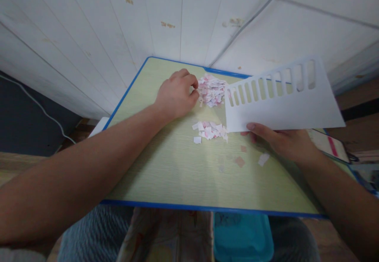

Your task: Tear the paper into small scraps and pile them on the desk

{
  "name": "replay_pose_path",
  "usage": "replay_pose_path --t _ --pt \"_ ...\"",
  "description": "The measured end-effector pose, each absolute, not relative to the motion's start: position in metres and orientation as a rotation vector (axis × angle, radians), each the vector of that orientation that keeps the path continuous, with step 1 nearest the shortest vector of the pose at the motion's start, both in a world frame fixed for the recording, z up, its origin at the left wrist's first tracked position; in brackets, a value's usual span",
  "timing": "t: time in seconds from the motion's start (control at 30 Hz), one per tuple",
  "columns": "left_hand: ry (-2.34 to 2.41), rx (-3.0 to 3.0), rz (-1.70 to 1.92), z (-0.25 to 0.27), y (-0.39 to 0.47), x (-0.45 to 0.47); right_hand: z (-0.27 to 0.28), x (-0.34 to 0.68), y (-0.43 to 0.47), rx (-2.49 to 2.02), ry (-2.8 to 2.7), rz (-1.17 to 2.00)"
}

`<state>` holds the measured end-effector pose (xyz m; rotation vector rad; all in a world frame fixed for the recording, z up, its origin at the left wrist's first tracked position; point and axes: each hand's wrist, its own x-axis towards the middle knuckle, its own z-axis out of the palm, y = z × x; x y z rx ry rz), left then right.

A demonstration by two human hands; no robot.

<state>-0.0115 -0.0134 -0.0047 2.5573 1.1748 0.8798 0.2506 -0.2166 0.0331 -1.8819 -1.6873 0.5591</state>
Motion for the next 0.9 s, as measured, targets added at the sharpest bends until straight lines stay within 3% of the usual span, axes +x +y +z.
replay_pose_path --t 0.9 --pt "1.124 2.534 0.947 -0.007 -0.012 -0.013 0.028 0.273 -0.214 -1.968 -1.528 0.353"
